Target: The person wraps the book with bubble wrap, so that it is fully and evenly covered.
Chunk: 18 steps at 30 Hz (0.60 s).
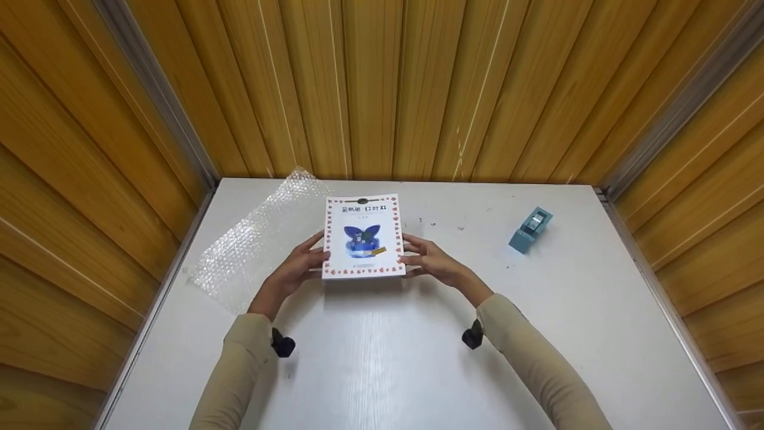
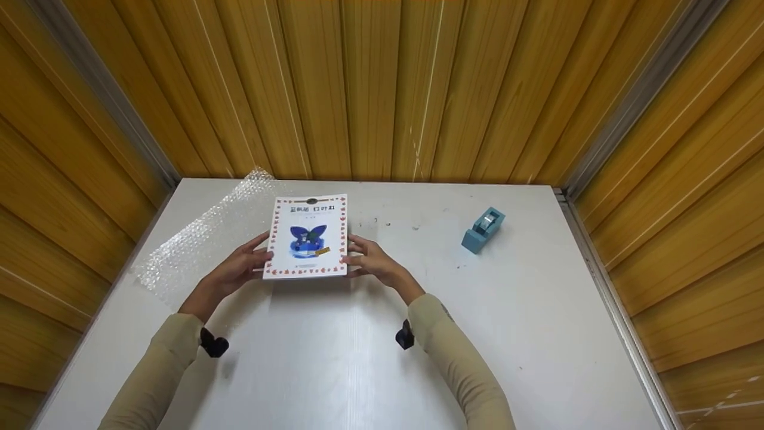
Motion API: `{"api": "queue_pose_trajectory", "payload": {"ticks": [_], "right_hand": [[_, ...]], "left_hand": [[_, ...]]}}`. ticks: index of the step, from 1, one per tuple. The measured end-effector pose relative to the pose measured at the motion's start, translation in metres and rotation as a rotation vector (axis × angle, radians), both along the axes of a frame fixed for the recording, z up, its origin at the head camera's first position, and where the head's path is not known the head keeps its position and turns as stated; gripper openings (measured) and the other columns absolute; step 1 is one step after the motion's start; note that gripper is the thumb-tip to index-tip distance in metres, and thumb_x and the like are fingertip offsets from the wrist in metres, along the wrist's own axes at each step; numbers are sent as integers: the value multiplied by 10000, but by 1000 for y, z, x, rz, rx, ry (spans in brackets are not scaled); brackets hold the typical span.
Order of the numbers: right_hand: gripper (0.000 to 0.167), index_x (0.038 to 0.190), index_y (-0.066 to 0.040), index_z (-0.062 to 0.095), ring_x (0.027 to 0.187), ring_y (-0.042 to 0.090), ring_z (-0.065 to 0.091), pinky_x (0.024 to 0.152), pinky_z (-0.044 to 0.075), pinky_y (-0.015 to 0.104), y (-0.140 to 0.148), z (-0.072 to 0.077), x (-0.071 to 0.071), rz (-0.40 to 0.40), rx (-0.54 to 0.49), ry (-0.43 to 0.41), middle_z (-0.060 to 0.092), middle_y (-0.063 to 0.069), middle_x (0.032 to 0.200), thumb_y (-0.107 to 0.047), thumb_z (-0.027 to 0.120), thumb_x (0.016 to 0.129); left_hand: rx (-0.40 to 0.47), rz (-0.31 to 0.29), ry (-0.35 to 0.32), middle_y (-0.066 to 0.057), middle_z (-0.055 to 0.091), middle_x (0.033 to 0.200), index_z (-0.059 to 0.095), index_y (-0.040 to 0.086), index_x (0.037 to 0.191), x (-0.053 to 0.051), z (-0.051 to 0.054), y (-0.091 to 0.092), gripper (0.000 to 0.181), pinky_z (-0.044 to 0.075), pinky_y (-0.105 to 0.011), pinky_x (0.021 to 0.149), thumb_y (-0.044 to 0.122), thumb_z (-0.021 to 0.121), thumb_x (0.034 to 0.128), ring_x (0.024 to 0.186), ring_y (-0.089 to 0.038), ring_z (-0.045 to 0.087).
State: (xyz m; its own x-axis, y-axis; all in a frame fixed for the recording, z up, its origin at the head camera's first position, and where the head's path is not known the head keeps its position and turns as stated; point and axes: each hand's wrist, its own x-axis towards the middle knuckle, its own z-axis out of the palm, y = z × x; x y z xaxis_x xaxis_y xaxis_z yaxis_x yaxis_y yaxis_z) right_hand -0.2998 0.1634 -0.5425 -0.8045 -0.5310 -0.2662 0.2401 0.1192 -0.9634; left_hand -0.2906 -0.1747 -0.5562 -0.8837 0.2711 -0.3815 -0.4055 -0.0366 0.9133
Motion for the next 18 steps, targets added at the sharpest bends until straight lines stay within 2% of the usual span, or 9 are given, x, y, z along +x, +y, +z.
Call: {"api": "queue_pose_trajectory", "payload": {"ticks": [4,9,14,18], "right_hand": [[726,1630,-84,230,1066,156,700,875,624,355,-25,-9,-6,12,-17,9,420,233,1585,-35,589,1000],[709,1625,-74,242,1055,146,695,884,621,351,-53,-10,-12,7,-38,1,437,234,1573,-21,580,1004],[688,1619,-61,252,1048,148,687,907,615,381,-81,-5,-21,5,-35,8,473,225,1546,-18,569,1011],[671,1611,-56,277,1042,163,691,933,607,436,-104,-3,-25,-12,-14,3,506,217,1513,9,560,1006]], "left_hand": [[-18,24,-21,-94,659,1383,234,272,1640,1,-3,-23,764,599,-322,855,119,614,995,974,-151,734],[-22,42,-24,-173,460,1582,173,240,1650,3,-3,-48,869,586,-294,859,56,650,948,1004,-132,723],[-36,88,-11,-175,440,1591,205,182,1628,2,-1,-70,827,574,-269,838,49,653,946,990,-104,716],[-54,118,-16,-167,422,1607,219,206,1636,1,0,-86,830,569,-267,840,48,653,946,992,-97,713]]}}
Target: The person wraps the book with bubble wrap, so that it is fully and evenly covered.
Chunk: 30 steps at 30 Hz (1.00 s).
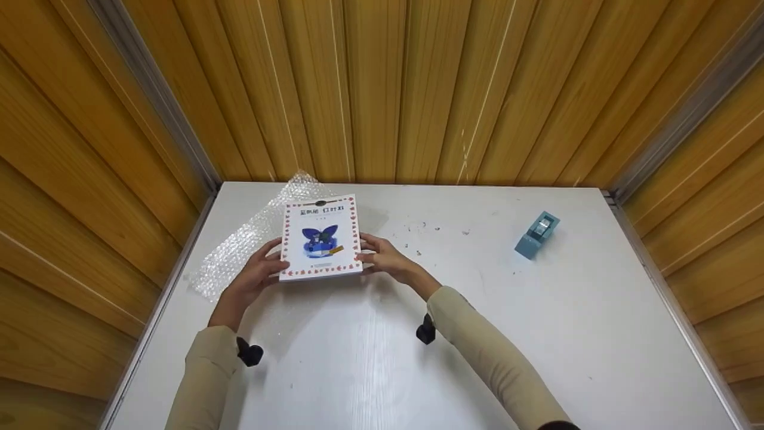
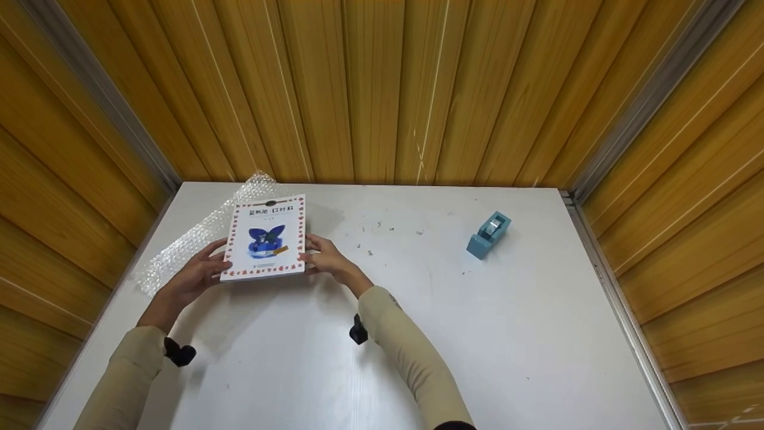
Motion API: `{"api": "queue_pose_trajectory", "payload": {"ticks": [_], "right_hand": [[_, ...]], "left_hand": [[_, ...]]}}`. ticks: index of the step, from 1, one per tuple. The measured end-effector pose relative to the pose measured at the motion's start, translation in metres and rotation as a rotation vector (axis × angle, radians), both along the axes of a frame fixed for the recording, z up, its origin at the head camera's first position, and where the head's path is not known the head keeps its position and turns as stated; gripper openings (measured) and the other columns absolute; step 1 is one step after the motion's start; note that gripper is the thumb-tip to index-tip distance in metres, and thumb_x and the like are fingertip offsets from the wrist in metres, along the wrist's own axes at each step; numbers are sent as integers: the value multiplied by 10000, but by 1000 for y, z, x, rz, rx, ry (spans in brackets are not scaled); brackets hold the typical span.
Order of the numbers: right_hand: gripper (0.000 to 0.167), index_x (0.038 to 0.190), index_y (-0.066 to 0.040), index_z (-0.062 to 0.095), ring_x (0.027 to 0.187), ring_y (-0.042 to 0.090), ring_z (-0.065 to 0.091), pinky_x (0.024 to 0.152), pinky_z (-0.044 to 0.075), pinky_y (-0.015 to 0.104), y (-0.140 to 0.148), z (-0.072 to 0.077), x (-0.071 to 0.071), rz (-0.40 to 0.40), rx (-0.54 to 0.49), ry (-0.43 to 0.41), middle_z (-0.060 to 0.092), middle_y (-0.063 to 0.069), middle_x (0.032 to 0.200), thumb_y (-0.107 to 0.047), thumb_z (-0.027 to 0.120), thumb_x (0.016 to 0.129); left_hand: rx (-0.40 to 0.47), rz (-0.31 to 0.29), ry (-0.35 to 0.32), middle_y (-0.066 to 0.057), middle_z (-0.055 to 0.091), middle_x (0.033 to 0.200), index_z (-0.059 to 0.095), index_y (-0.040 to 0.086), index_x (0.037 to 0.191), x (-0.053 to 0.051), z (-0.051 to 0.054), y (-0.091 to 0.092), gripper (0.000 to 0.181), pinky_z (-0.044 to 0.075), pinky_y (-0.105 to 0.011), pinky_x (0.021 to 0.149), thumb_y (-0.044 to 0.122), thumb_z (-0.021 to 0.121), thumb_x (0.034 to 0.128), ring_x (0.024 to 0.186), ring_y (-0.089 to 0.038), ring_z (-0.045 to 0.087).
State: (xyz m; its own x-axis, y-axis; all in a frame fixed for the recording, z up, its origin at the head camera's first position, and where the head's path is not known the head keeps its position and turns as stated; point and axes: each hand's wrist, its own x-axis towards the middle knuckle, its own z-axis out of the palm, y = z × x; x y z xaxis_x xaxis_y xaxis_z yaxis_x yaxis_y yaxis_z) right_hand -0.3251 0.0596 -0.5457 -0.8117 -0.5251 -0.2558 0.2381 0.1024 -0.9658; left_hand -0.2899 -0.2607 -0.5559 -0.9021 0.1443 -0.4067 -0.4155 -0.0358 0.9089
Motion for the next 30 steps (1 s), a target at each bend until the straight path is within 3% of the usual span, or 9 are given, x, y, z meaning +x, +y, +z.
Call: {"api": "queue_pose_trajectory", "payload": {"ticks": [4,12,18,24,26,30], "right_hand": [[665,1595,-41,312,1034,190,697,950,599,468,-21,0,-2,-21,8,-15,538,221,1467,32,573,989],[661,1565,-10,366,1042,203,695,939,608,404,-53,-5,-5,-80,13,-18,577,230,1406,67,595,950],[640,1514,48,428,1067,210,675,984,583,419,-66,-15,-5,-122,-25,16,574,259,1415,135,516,886],[610,1491,99,428,1061,193,635,901,583,286,-70,-34,-2,-145,22,46,568,291,1400,147,530,892],[601,1486,107,431,1071,207,635,881,572,256,-71,-39,-2,-129,49,84,574,296,1390,146,542,896],[596,1463,147,430,1135,343,680,868,581,258,-71,-43,0,-84,87,176,578,331,1366,163,572,884]], "left_hand": [[-12,19,-8,-171,380,1629,206,224,1645,1,-1,-16,845,567,-262,846,44,650,949,997,-88,702],[-40,22,-19,-194,287,1663,148,216,1655,-3,-10,-39,848,557,-241,860,40,627,979,987,-49,675],[-99,46,-38,-171,261,1686,143,195,1656,-13,-19,-41,830,519,-220,841,32,608,987,942,-20,646],[-158,113,-60,-203,340,1643,235,99,1629,-16,-26,-36,734,521,-187,808,12,590,992,939,-11,642],[-202,135,-57,-235,395,1603,278,52,1607,-16,-27,-34,700,531,-180,783,-3,592,984,940,-33,650],[-383,131,-14,-259,497,1520,357,7,1564,-14,-26,-31,661,533,-177,765,46,632,964,1000,-107,655]]}}
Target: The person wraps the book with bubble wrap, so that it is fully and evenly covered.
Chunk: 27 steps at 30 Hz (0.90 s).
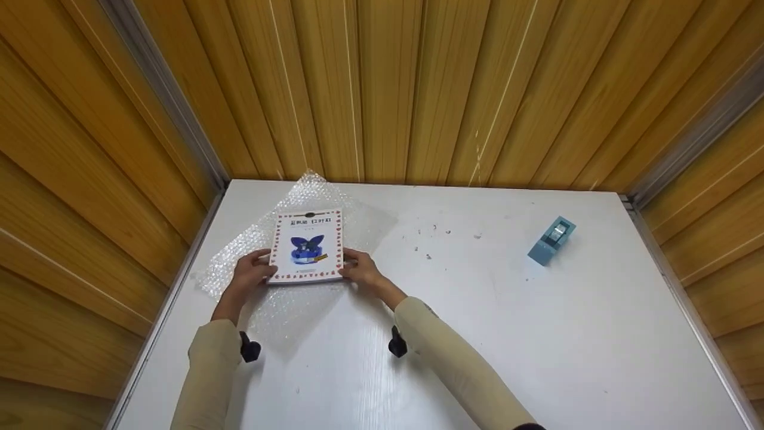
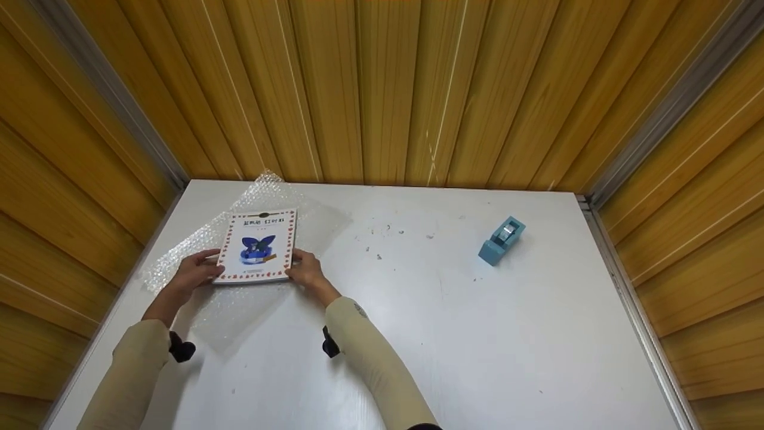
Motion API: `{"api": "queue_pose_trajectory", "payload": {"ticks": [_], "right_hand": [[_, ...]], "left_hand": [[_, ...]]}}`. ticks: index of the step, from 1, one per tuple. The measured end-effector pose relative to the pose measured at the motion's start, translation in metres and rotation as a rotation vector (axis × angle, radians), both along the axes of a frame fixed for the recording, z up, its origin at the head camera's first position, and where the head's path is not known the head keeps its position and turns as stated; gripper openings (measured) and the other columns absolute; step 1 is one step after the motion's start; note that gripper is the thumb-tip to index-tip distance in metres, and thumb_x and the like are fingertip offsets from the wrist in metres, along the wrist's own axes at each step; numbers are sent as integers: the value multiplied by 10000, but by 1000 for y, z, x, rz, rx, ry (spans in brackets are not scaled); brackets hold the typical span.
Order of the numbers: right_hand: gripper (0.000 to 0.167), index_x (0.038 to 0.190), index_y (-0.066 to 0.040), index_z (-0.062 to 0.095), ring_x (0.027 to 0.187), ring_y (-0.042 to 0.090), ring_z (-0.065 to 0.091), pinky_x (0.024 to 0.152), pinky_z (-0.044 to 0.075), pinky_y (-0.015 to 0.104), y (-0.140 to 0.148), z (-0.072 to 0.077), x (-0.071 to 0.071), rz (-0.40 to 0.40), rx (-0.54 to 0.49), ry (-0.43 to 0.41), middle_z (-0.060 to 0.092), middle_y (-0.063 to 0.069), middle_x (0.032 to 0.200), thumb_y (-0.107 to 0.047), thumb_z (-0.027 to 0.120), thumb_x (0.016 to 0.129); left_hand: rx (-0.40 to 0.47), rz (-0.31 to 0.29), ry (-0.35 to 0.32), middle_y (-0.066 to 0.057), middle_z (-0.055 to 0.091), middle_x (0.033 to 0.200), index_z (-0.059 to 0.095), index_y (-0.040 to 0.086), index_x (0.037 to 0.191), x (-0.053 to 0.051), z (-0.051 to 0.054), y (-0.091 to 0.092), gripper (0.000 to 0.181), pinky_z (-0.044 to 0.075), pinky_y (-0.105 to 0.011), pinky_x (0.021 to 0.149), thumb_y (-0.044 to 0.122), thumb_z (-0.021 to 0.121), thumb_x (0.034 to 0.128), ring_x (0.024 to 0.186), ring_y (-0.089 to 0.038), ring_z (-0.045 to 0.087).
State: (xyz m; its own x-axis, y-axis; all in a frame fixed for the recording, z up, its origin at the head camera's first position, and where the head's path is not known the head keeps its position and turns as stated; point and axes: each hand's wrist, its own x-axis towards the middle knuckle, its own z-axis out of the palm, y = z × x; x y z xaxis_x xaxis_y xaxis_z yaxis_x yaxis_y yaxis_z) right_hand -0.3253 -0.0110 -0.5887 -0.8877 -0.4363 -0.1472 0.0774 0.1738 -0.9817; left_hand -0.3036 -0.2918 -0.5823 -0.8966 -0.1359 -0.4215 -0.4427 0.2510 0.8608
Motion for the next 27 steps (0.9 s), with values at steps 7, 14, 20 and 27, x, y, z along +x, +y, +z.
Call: {"api": "queue_pose_trajectory", "payload": {"ticks": [7,14,20,27], "right_hand": [[653,1475,141,414,1202,422,654,949,581,326,-2,4,1,52,120,61,596,312,1349,159,643,864],[646,1468,134,426,1215,413,648,932,585,317,-4,3,2,47,92,25,609,311,1339,166,636,859],[612,1415,170,465,1186,442,661,922,592,327,-8,2,1,55,85,78,629,345,1279,202,614,822],[612,1344,157,550,1072,391,719,908,604,378,-10,-3,-3,26,115,134,696,304,1157,200,673,746]], "left_hand": [[-201,-119,66,-260,457,1514,356,3,1562,6,1,-2,734,426,-384,1056,131,702,928,1275,-315,482],[-187,-109,13,-227,332,1594,289,30,1598,7,-3,-2,717,328,-490,1186,146,629,977,1335,-332,373],[-194,-140,46,-241,328,1550,260,-14,1596,8,-4,-3,845,303,-487,1187,151,734,916,1298,-328,352],[-222,-160,52,-226,327,1556,235,9,1610,4,-11,-4,945,293,-499,1208,145,804,868,1300,-335,339]]}}
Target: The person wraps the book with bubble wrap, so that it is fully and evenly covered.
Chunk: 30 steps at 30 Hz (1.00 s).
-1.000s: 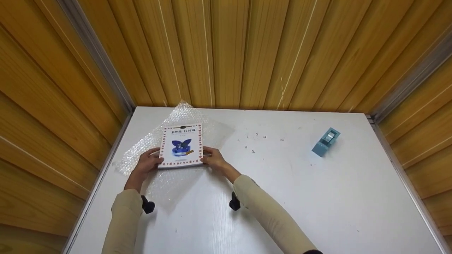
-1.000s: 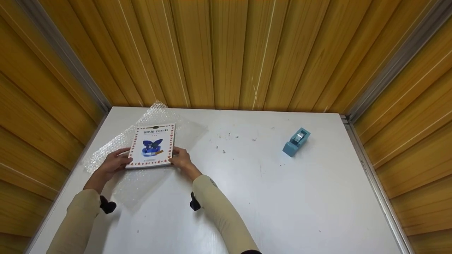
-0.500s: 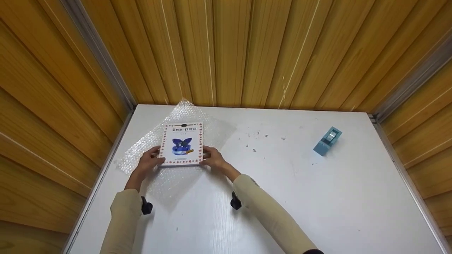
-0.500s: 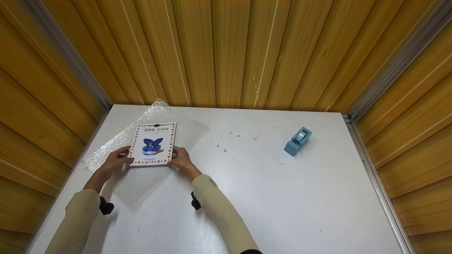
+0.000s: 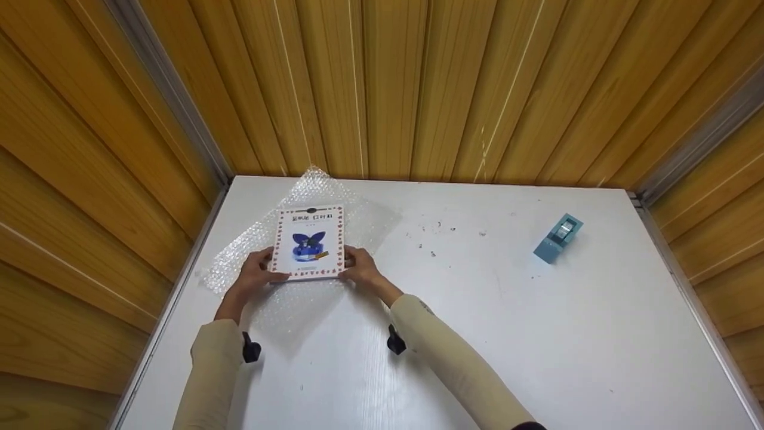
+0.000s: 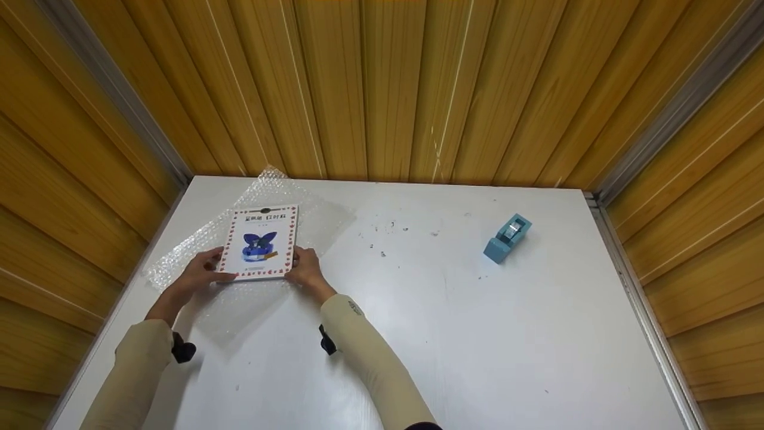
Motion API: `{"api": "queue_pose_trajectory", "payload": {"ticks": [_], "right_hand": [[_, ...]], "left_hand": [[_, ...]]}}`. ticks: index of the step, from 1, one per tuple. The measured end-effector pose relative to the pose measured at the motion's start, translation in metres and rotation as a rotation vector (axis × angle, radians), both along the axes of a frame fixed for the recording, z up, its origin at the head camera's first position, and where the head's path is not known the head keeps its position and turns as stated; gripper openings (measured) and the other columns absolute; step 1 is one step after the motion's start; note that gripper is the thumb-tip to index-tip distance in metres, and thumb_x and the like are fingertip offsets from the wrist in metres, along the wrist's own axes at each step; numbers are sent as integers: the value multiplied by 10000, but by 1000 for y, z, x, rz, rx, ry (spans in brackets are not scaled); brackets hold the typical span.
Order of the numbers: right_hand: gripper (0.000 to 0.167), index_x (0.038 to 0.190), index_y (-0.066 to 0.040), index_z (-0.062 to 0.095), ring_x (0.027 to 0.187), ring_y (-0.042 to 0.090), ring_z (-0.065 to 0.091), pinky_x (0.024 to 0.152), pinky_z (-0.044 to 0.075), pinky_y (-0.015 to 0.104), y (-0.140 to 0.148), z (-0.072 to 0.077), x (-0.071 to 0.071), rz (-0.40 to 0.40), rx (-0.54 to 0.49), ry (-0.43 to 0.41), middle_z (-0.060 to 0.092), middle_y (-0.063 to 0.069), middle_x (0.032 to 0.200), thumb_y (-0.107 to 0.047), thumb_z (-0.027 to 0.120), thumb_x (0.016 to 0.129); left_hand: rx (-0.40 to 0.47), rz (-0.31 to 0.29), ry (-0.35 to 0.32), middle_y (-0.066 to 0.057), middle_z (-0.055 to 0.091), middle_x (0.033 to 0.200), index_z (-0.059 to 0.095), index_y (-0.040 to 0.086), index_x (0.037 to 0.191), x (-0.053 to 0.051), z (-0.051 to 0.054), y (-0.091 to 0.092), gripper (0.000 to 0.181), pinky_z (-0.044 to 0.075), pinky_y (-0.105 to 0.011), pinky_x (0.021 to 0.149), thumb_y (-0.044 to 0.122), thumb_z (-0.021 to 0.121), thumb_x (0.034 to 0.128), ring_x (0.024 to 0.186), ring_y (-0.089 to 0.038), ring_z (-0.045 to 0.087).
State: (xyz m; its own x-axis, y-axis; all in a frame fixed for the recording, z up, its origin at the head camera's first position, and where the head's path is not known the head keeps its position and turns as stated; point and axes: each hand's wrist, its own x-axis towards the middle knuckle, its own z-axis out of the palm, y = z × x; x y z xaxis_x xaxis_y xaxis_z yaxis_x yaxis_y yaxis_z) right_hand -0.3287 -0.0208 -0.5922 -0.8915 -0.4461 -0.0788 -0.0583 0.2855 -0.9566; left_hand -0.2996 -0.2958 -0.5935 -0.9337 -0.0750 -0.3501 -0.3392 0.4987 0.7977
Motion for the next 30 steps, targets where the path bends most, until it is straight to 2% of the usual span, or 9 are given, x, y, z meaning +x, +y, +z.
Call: {"api": "queue_pose_trajectory", "payload": {"ticks": [2,7,11,14,16,21,22,26,30], "right_hand": [[623,1334,114,586,976,279,746,837,604,296,1,-17,-8,12,-24,51,732,211,1068,160,716,726],[653,1354,89,589,883,202,677,769,541,229,2,-19,-12,13,28,91,697,163,1003,91,778,729],[694,1420,123,503,1009,323,666,875,549,304,5,-1,-9,7,99,-17,659,259,1128,82,759,776],[738,1472,89,459,1032,291,672,924,566,328,10,-3,-17,23,96,-104,662,213,1141,18,769,806],[735,1478,35,477,967,222,681,881,578,306,16,-15,-31,49,82,-115,670,141,1092,-106,802,833],[600,1431,9,537,922,225,703,824,591,310,27,-4,-57,30,149,-83,688,156,1110,-186,743,902],[563,1431,22,536,971,268,705,853,592,336,28,8,-57,-3,176,-96,681,194,1162,-121,707,914],[465,1395,68,555,1086,327,696,866,595,323,30,17,-75,-111,181,-27,670,245,1222,-42,624,948],[477,1441,66,516,1234,370,649,943,593,337,29,20,-94,-132,135,-8,624,251,1348,-47,594,985]], "left_hand": [[-20,-4,9,-233,342,1531,234,2,1608,0,0,0,949,324,-480,1159,147,809,867,1269,-337,347],[-48,-8,6,-237,348,1496,225,6,1611,2,1,1,965,349,-438,1074,167,816,865,1228,-331,356],[-52,-8,-6,-217,354,1481,234,23,1614,1,1,2,973,345,-440,1098,225,819,862,1238,-314,360],[-45,-4,-2,-212,368,1465,259,30,1604,2,0,3,985,331,-468,1134,283,833,845,1249,-316,363],[-53,0,-1,-205,374,1471,286,39,1593,1,-1,5,1002,311,-487,1173,326,854,820,1276,-322,353],[-105,2,13,-205,362,1505,304,41,1588,-7,-2,9,1010,278,-532,1191,325,871,802,1320,-353,291],[-116,-1,19,-211,363,1503,303,38,1588,-7,-3,9,1008,287,-536,1176,317,870,802,1314,-358,289],[-153,-15,36,-233,368,1479,289,23,1589,-5,-3,10,1004,324,-530,1117,304,862,814,1273,-364,302],[-173,-16,34,-249,345,1487,265,7,1591,1,-3,10,1019,339,-529,1084,292,862,815,1267,-373,297]]}}
